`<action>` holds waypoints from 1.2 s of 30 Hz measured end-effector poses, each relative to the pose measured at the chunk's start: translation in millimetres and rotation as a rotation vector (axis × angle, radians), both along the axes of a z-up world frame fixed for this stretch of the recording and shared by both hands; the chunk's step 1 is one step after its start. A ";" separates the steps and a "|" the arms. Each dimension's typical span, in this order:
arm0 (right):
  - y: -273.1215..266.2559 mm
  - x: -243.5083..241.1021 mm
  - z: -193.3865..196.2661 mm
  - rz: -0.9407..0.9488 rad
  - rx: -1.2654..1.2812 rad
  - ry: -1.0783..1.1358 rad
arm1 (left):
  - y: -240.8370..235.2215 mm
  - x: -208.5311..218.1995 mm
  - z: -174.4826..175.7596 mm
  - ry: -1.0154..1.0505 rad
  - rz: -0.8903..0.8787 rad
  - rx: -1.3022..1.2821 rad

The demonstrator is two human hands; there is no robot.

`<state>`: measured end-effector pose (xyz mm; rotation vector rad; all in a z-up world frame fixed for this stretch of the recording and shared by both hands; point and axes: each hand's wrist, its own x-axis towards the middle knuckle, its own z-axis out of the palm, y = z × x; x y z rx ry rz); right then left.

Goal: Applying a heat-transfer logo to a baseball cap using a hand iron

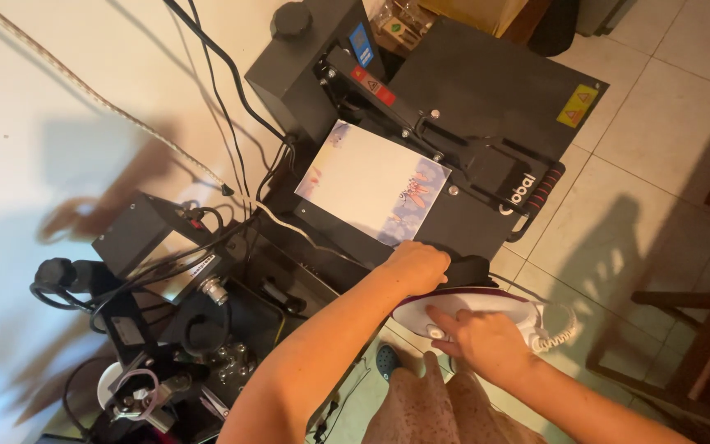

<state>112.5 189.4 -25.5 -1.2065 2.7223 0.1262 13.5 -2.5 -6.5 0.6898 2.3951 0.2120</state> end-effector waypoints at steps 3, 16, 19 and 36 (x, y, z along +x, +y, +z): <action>2.9 -2.2 -4.0 -0.001 -0.007 0.000 | 0.5 0.1 6.7 -0.030 0.028 -0.008; -6.2 -2.8 -15.5 -0.120 0.074 -0.197 | 3.3 17.6 -1.2 -0.015 0.249 0.121; -1.5 -3.9 -29.4 -0.058 0.017 -0.054 | 3.5 17.0 -5.7 0.012 0.275 0.135; -2.1 -5.3 -26.7 -0.058 -0.015 0.005 | 4.0 11.4 -6.3 -0.020 0.265 0.144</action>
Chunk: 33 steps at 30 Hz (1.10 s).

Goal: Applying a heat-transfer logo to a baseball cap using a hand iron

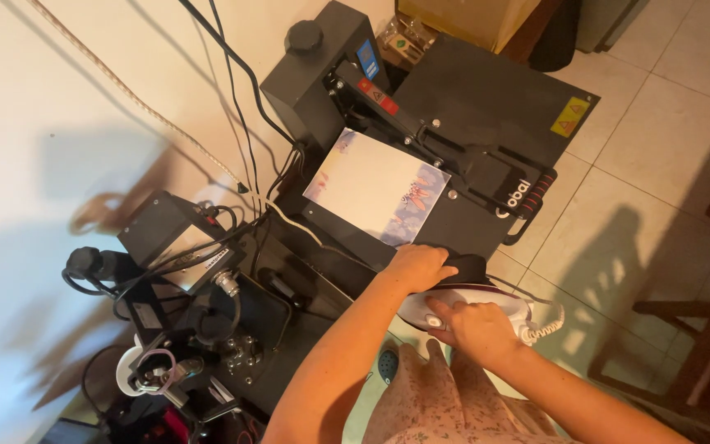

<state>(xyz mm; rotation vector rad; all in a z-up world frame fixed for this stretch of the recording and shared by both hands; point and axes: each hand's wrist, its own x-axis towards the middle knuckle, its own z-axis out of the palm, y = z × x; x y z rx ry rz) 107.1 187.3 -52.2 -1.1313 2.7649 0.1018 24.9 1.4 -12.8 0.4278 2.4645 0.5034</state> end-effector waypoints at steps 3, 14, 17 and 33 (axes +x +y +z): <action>-6.5 0.4 2.9 -0.022 0.008 -0.033 | 0.7 0.2 5.0 -0.016 0.011 -0.003; -52.3 9.5 -1.5 -0.072 0.012 -0.213 | -0.1 -0.2 -0.5 -0.018 -0.007 -0.004; -60.5 11.6 2.8 -0.086 0.031 -0.200 | -0.4 0.5 -0.5 0.009 -0.026 -0.017; -66.4 15.5 -12.8 -0.045 0.018 -0.075 | -1.4 2.4 17.3 0.023 -0.039 -0.031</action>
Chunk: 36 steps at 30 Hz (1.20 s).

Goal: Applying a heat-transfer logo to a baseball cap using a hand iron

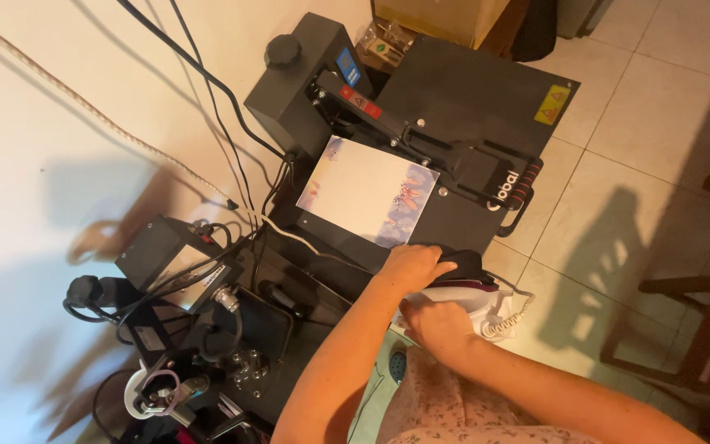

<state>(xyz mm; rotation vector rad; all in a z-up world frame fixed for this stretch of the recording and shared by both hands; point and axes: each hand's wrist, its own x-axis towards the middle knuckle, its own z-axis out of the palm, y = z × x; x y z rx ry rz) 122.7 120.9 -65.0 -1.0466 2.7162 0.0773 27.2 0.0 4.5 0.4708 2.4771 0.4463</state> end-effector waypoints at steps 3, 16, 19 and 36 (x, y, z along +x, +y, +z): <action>-2.0 -2.3 5.9 -0.014 0.043 -0.101 | 0.2 -0.3 -2.8 0.019 -0.005 -0.016; 0.1 1.8 12.8 -0.036 -0.118 0.060 | 0.9 4.6 2.6 0.056 0.039 0.006; 2.0 2.1 10.9 -0.020 -0.125 0.053 | 0.3 5.8 3.3 0.067 0.047 0.017; 14.8 -10.6 57.6 0.036 -0.049 -0.132 | -0.6 5.6 -14.8 0.109 0.016 0.010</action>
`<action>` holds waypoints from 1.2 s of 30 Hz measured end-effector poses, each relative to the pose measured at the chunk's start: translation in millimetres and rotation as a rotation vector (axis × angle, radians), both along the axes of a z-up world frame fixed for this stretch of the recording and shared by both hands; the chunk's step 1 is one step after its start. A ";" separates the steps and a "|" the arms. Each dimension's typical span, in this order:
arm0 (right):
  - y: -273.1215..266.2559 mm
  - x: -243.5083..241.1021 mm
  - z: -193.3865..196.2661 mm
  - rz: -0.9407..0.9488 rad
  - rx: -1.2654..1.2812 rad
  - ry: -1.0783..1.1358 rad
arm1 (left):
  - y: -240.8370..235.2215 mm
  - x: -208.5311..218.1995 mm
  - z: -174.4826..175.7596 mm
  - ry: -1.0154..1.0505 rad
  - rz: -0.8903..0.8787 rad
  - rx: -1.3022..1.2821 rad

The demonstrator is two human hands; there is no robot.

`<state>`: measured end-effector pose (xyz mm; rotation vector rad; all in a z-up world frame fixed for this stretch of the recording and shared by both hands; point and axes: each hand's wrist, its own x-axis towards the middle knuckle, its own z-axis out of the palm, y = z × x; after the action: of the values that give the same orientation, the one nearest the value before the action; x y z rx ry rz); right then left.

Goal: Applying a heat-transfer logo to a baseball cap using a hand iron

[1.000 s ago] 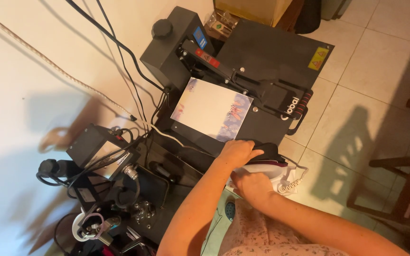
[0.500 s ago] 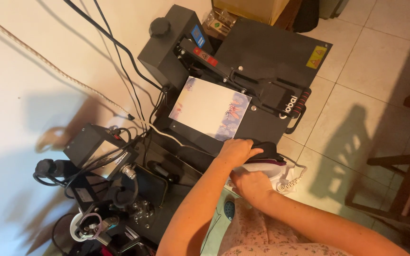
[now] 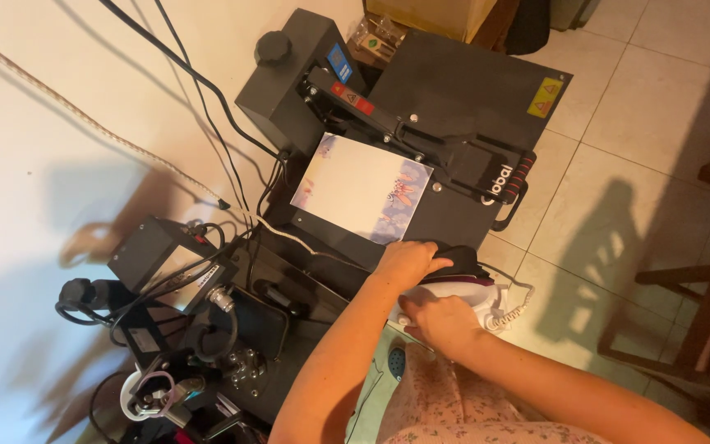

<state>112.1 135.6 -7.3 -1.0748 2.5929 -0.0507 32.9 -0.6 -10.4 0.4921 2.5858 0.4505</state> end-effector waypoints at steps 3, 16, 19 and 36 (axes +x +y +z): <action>8.4 -1.1 15.7 0.032 -0.027 -0.021 | 0.0 -0.1 -5.2 0.028 -0.007 -0.002; 41.8 -0.2 -4.0 0.041 -0.249 0.080 | 0.9 -1.6 -27.6 0.059 0.009 -0.027; 50.3 -2.6 1.2 0.032 -0.320 0.100 | 1.3 -2.5 -23.7 0.053 0.009 -0.031; 102.7 -22.6 25.0 0.040 -0.587 0.192 | -4.0 -3.2 -27.1 0.039 0.026 0.009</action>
<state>89.5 238.3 17.6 -1.3743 2.8001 -0.7761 29.7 -4.5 -37.5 0.4745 2.6312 0.4661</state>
